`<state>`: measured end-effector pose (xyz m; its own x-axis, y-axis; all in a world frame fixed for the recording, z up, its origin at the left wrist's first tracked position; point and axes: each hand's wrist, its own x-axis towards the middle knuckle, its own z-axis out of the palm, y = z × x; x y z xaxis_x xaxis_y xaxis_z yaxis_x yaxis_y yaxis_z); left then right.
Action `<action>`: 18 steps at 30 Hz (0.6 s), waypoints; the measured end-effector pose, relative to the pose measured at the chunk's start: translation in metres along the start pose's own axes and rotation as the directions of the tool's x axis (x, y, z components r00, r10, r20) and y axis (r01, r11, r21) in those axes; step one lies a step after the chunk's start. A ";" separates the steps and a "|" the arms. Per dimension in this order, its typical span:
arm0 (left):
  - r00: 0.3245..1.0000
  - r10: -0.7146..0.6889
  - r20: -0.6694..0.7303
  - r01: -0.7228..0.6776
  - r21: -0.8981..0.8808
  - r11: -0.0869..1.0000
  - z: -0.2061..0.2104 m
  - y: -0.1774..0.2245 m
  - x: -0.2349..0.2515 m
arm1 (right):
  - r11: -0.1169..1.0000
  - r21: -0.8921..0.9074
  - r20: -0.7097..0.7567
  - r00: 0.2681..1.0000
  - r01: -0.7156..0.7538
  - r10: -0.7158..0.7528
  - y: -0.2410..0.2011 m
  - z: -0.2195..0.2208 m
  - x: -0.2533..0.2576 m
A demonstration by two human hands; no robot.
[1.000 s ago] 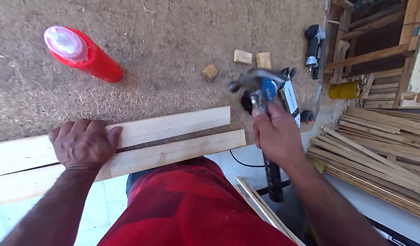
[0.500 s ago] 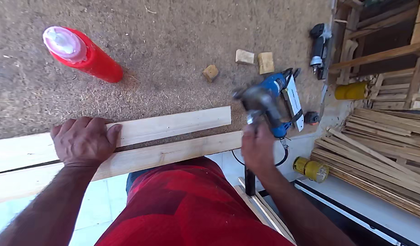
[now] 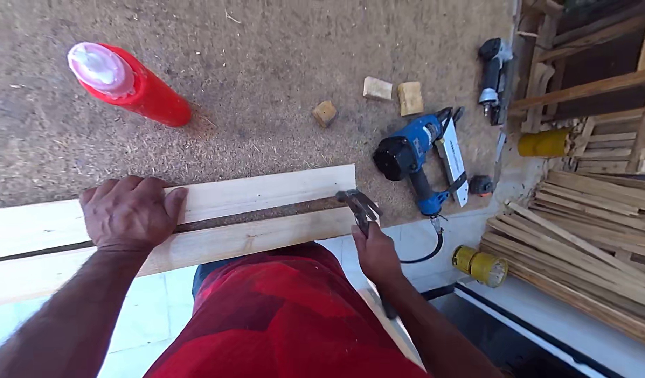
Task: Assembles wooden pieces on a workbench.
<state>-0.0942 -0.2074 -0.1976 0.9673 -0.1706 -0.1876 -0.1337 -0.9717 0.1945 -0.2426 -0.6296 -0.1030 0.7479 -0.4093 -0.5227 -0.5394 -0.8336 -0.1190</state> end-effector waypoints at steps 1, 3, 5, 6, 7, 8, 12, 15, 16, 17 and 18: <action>1.000 -0.001 -0.010 0.001 0.004 1.000 0.000 0.000 0.003 | 1.000 0.008 -0.030 0.999 0.018 -0.018 -0.002 -0.010 0.001; 1.000 -0.005 0.014 0.005 0.002 1.000 0.000 0.000 0.000 | 0.992 0.064 -0.223 0.970 0.110 -0.093 -0.005 -0.015 -0.012; 1.000 -0.009 0.011 0.009 0.005 1.000 0.000 0.001 -0.002 | 0.981 0.082 -0.345 0.929 0.173 -0.135 -0.002 0.001 -0.004; 1.000 -0.007 -0.023 0.007 0.004 1.000 0.001 0.003 0.004 | 0.988 0.066 -0.287 0.951 0.143 -0.118 0.000 0.009 0.008; 0.999 -0.003 -0.035 0.003 -0.002 1.000 -0.001 0.005 0.004 | 0.997 0.036 -0.153 0.987 0.061 -0.055 0.000 0.010 0.012; 1.000 0.004 -0.029 -0.004 -0.010 1.000 -0.003 0.007 0.001 | 1.000 0.003 -0.058 0.998 0.012 -0.012 -0.001 0.005 0.009; 0.999 -0.003 -0.037 0.003 -0.014 1.000 -0.002 0.000 0.002 | 0.999 0.045 -0.155 0.988 0.008 -0.001 -0.014 0.000 0.007; 0.999 0.001 -0.041 -0.002 -0.011 1.000 -0.004 0.001 0.005 | 0.995 -0.084 0.065 0.996 -0.048 0.054 -0.044 -0.020 0.018; 0.999 0.003 -0.043 -0.004 -0.013 1.000 -0.004 -0.001 0.007 | 0.994 -0.102 0.102 0.994 0.035 -0.024 -0.065 -0.038 0.018; 0.999 0.002 -0.037 -0.002 -0.014 1.000 -0.005 -0.002 0.008 | 0.984 -0.103 0.124 0.983 0.145 -0.132 -0.088 -0.056 0.012; 1.000 0.003 -0.020 -0.003 -0.018 1.000 -0.005 -0.002 0.006 | 0.960 -0.094 0.126 0.960 0.264 -0.251 -0.112 -0.071 0.001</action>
<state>-0.0875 -0.2059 -0.1940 0.9711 -0.1698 -0.1676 -0.1326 -0.9681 0.2124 -0.1535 -0.5630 -0.0299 0.8042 -0.1366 -0.5785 -0.2845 -0.9430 -0.1729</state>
